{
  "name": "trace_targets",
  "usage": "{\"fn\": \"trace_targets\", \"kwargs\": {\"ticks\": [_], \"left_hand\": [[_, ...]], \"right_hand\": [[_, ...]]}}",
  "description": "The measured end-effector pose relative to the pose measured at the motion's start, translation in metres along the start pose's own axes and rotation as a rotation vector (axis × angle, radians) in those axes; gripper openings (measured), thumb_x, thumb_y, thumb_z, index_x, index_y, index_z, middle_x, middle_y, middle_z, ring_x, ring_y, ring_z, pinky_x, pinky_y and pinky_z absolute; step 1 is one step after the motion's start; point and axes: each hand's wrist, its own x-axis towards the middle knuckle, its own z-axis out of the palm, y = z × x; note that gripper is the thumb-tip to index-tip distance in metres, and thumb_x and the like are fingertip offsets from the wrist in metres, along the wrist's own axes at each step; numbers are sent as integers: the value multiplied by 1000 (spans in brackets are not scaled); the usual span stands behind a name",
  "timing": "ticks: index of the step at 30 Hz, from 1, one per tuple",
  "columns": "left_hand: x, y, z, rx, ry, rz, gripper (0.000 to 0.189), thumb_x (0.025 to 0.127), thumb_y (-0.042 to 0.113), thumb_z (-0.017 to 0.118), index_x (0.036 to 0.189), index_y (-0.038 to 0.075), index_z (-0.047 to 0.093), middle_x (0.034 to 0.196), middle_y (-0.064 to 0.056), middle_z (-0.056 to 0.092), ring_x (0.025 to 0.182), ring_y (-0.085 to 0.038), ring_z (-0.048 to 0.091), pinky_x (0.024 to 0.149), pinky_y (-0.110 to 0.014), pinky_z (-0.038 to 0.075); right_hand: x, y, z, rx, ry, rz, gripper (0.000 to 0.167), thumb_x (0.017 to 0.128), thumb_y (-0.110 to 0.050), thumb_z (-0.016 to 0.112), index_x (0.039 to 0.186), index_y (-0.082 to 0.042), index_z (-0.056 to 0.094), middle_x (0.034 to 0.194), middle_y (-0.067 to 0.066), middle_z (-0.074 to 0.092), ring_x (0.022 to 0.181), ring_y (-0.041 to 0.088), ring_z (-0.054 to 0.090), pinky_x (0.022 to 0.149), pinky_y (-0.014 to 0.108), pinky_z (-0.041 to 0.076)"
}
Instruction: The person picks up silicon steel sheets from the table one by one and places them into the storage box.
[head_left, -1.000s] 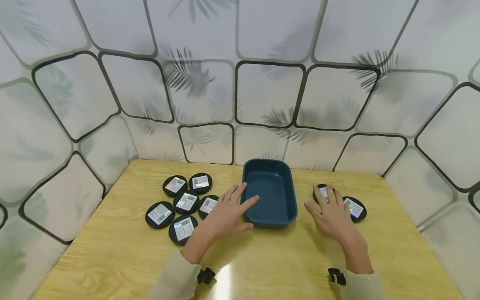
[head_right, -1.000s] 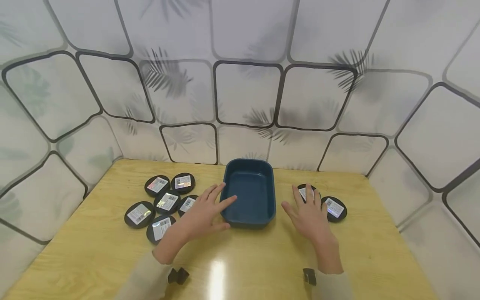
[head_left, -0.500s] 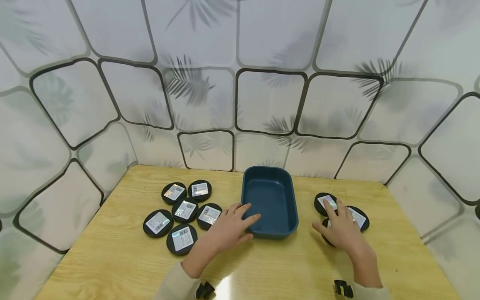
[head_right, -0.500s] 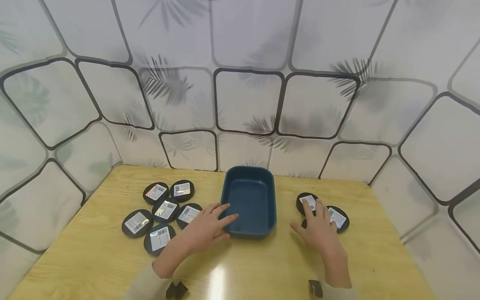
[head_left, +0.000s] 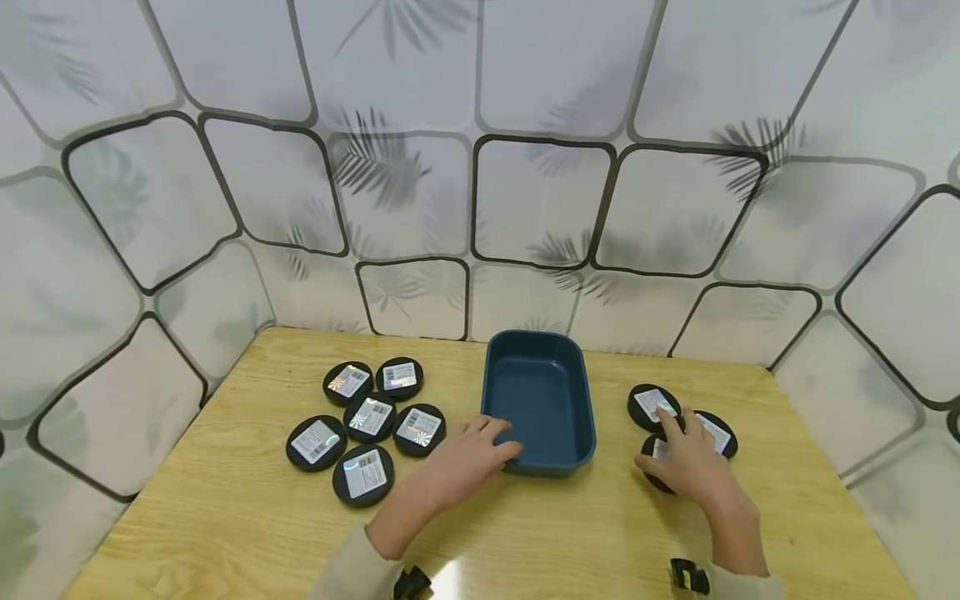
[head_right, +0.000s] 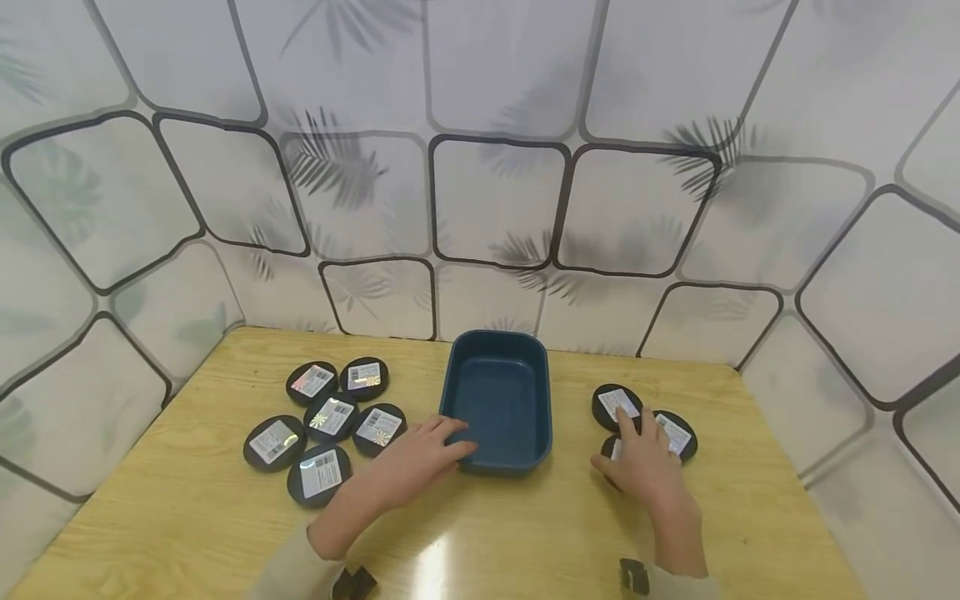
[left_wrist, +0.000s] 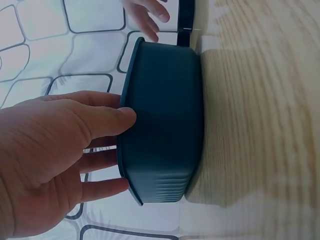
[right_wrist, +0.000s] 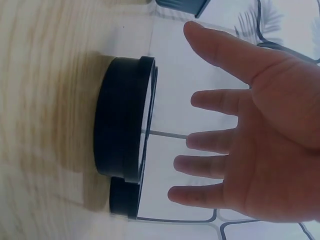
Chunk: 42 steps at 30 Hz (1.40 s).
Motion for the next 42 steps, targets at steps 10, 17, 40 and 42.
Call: {"fn": "trace_targets", "kwargs": {"ticks": [10, 17, 40, 42], "left_hand": [[-1, 4, -1, -2, -34, 3, 30, 93, 9, 64, 119, 23, 69, 107, 1, 63, 98, -16, 59, 80, -32, 52], [0, 3, 0, -46, -15, -9, 31, 90, 5, 66, 116, 22, 70, 105, -1, 60, 95, -17, 56, 76, -29, 50], [-1, 3, 0, -96, 6, -9, 27, 94, 6, 61, 112, 22, 72, 99, -2, 50, 84, -15, 44, 67, -23, 39], [-1, 1, -2, -97, 5, -9, 27, 94, 5, 61, 113, 22, 72, 97, -2, 49, 84, -15, 43, 67, -23, 39]], "right_hand": [[0, 2, 0, 27, -16, 39, 86, 88, -35, 73, 147, 10, 31, 143, 49, 17, 128, 70, 21, 93, 75, 35], [0, 6, -2, 84, -14, 80, 78, 85, -31, 76, 135, 17, 38, 128, 50, 25, 120, 67, 32, 90, 70, 41], [-5, 13, -2, 96, -30, 80, 86, 73, -34, 87, 127, 15, 41, 117, 48, 32, 105, 65, 43, 83, 69, 44], [-4, 12, -1, 101, -27, 79, 87, 73, -35, 86, 128, 14, 41, 118, 48, 32, 105, 63, 45, 83, 68, 44]]}}
